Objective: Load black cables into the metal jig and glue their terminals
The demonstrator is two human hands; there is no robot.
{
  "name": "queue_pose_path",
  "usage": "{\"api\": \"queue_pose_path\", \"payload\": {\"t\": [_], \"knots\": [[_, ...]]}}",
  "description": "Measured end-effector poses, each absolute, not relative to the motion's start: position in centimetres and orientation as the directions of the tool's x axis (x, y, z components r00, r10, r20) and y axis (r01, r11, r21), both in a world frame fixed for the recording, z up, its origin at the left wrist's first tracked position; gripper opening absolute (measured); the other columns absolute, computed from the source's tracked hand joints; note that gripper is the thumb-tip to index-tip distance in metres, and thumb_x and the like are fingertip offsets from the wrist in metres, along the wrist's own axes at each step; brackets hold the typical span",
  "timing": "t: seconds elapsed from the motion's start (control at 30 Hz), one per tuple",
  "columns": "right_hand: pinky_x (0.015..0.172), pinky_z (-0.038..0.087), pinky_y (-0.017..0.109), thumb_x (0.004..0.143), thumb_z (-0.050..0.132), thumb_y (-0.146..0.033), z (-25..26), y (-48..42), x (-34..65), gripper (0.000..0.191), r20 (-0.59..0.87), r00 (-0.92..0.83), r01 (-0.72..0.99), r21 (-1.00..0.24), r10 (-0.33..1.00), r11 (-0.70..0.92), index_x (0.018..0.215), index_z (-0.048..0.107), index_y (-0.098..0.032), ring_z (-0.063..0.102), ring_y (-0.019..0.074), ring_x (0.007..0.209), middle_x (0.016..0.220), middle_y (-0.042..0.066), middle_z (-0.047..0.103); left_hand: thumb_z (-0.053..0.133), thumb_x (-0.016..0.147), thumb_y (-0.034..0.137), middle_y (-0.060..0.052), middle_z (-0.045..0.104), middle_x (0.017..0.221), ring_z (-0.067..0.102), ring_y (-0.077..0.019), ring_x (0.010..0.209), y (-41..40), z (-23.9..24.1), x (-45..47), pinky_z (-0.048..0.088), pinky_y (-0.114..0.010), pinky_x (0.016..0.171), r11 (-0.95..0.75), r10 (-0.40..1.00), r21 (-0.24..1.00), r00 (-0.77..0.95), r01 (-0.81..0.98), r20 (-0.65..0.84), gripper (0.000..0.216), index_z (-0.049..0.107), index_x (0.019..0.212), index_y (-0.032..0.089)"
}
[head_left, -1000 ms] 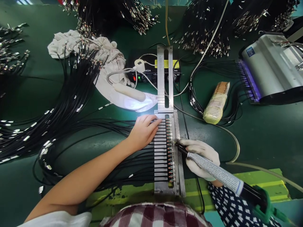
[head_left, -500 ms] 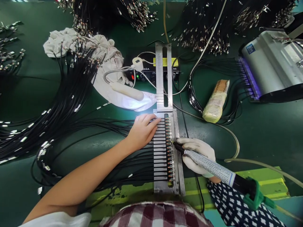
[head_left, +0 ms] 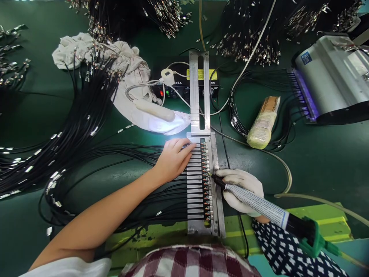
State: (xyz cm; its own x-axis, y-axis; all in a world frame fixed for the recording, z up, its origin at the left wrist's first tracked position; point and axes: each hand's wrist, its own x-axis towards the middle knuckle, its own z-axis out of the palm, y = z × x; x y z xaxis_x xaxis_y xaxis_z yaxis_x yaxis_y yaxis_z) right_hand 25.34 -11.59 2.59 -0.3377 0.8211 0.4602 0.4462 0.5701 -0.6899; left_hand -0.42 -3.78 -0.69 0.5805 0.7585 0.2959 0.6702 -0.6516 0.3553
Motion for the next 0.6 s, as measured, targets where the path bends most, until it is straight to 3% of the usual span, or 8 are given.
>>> {"api": "queue_pose_path", "payload": {"t": [0.6], "knots": [[0.080, 0.062, 0.036, 0.077, 0.069, -0.021, 2.40, -11.57, 25.35, 0.021, 0.479, -0.306, 0.461, -0.681, 0.823, 0.568, 0.097, 0.063, -0.022, 0.075, 0.0236, 0.093, 0.103, 0.010, 0.077, 0.042, 0.099, 0.021, -0.013, 0.061, 0.120, 0.054, -0.0282, 0.109, -3.76, -0.66, -0.37, 0.042, -0.043, 0.089, -0.662, 0.749, 0.330, 0.580, 0.673, 0.320, 0.032, 0.059, 0.126, 0.017]]}}
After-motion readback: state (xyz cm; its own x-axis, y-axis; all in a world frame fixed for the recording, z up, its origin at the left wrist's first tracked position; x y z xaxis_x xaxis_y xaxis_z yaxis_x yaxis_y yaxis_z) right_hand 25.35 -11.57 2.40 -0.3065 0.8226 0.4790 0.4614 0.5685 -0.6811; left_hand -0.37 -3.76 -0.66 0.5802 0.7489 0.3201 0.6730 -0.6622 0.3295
